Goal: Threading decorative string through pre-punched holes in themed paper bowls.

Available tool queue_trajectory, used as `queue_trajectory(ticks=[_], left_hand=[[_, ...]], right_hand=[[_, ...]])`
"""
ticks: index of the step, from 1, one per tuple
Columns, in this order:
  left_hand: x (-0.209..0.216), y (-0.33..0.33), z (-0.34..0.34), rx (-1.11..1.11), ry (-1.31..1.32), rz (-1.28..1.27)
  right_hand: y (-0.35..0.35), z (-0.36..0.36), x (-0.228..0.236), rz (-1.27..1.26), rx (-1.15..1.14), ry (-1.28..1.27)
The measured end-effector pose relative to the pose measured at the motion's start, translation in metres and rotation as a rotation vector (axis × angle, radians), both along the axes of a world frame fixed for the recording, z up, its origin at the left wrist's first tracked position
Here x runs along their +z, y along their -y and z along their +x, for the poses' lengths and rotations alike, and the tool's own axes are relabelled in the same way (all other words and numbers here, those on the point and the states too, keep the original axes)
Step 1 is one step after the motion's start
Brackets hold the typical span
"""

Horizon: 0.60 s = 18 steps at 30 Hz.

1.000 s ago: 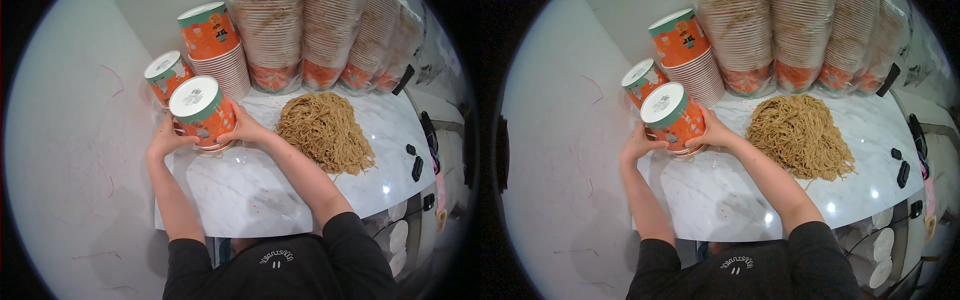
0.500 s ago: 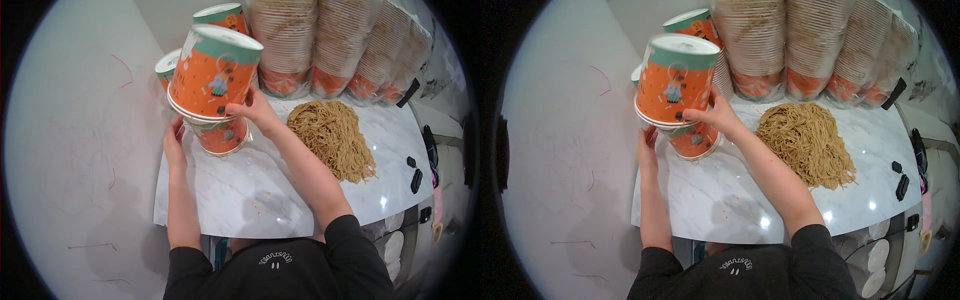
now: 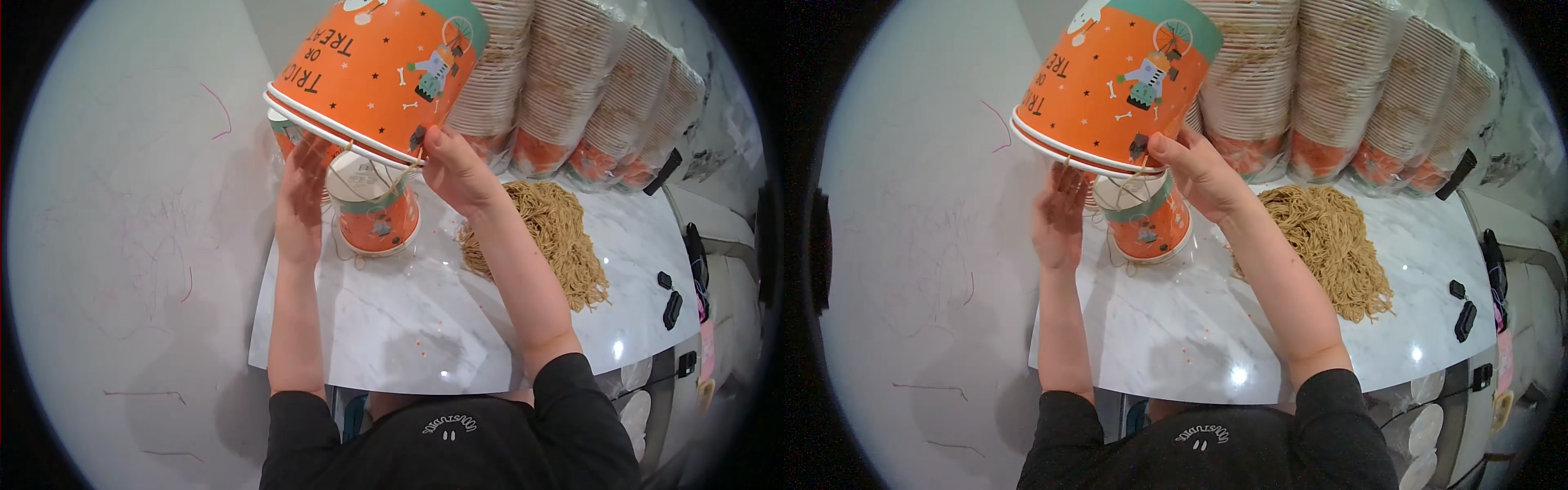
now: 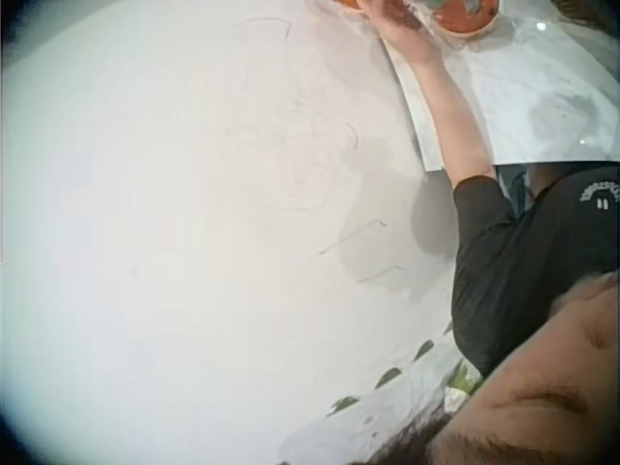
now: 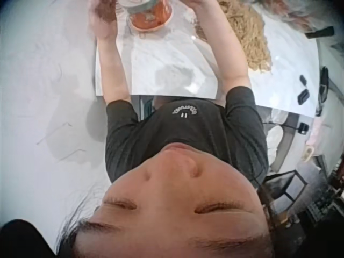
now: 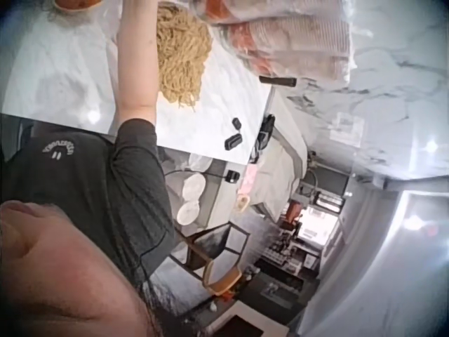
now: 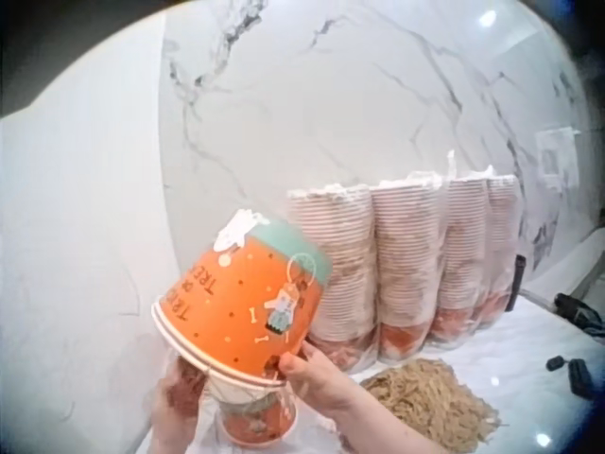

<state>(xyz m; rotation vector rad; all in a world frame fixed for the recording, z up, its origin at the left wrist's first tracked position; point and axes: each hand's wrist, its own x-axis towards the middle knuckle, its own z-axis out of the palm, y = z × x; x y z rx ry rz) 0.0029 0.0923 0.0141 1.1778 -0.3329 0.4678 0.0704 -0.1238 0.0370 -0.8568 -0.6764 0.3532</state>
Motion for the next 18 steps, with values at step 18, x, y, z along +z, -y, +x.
queue_trajectory(ticks=[18], left_hand=[[0.013,-0.011,-0.025,-0.214,-0.105,-0.374]], right_hand=[[0.013,-0.011,-0.020,-0.010,0.006,-0.031]])
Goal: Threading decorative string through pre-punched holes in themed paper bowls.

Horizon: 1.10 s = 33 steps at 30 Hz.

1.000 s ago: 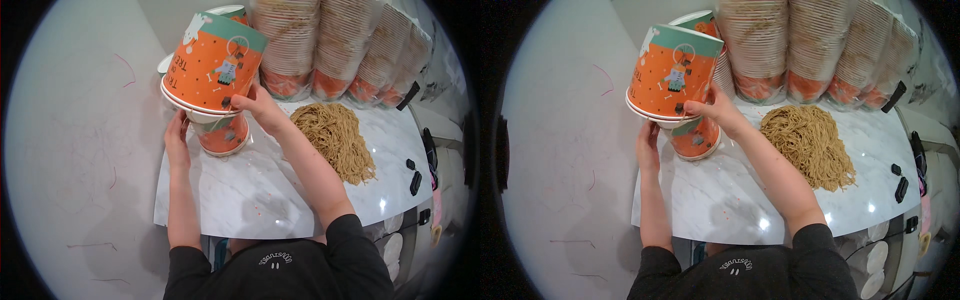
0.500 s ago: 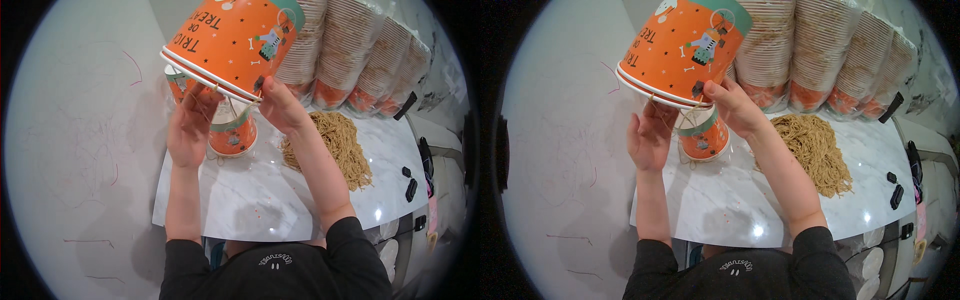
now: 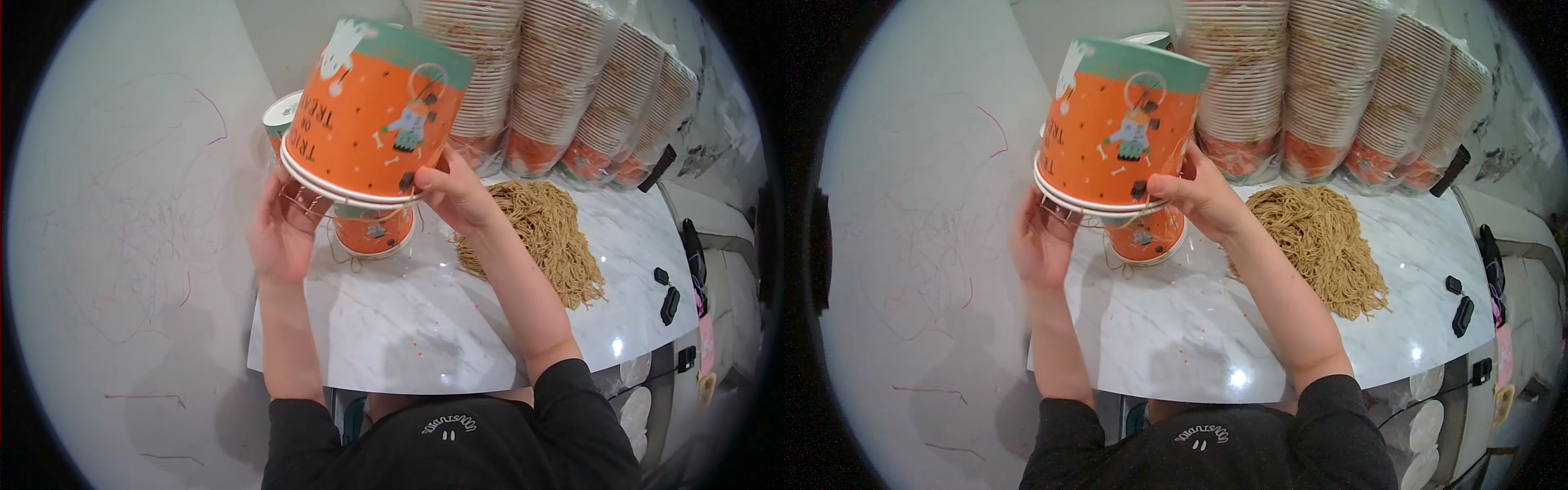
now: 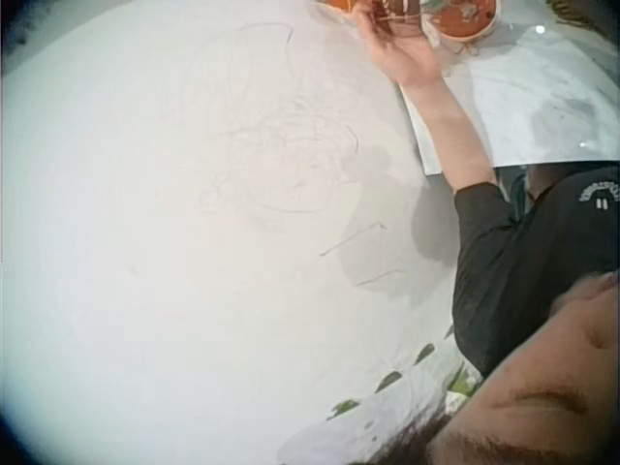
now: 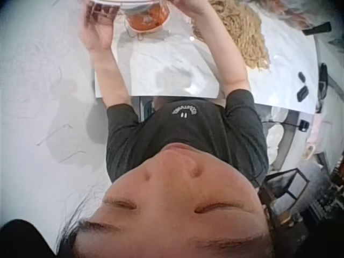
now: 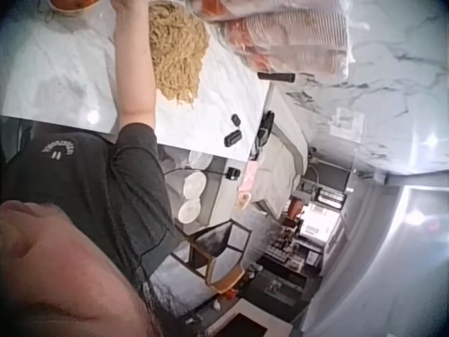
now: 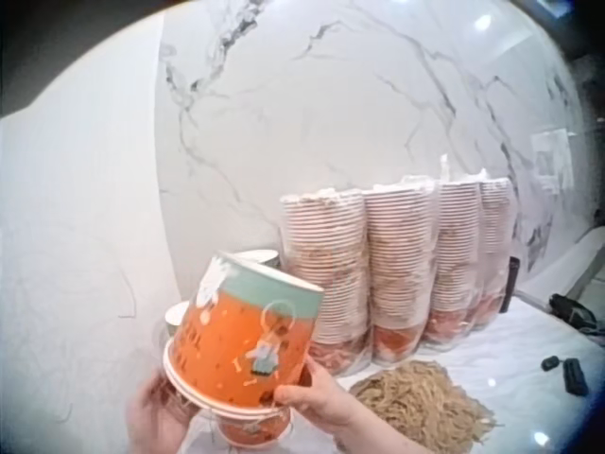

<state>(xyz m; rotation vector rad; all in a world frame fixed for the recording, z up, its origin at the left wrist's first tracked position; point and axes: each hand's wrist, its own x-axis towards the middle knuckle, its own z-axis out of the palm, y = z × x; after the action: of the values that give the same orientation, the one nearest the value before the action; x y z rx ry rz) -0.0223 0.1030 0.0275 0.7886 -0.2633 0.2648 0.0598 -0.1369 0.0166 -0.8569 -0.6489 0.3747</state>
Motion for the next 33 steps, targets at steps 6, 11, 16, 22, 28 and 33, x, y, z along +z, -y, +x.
queue_trajectory(ticks=[6,11,16,22,28,33], left_hand=[[0.006,-0.033,0.022,0.008,-0.226,0.286],[-0.018,-0.038,0.048,0.257,-0.434,0.718],[-0.055,-0.043,0.063,0.306,-0.461,0.781],[-0.101,-0.052,0.047,0.336,-0.423,0.532],[-0.100,-0.053,0.036,0.184,-0.337,0.325],[-0.111,-0.060,0.035,0.216,-0.671,0.423]], right_hand=[[-0.003,0.016,-0.025,-0.224,-0.213,0.002],[-0.018,0.029,-0.049,-0.371,-0.332,0.085],[-0.028,0.039,-0.075,-0.524,-0.348,0.051],[-0.028,0.039,-0.092,-0.634,-0.400,0.120],[-0.033,0.025,-0.060,-0.919,-0.615,0.503],[-0.027,0.021,-0.078,-1.124,-0.429,0.397]])
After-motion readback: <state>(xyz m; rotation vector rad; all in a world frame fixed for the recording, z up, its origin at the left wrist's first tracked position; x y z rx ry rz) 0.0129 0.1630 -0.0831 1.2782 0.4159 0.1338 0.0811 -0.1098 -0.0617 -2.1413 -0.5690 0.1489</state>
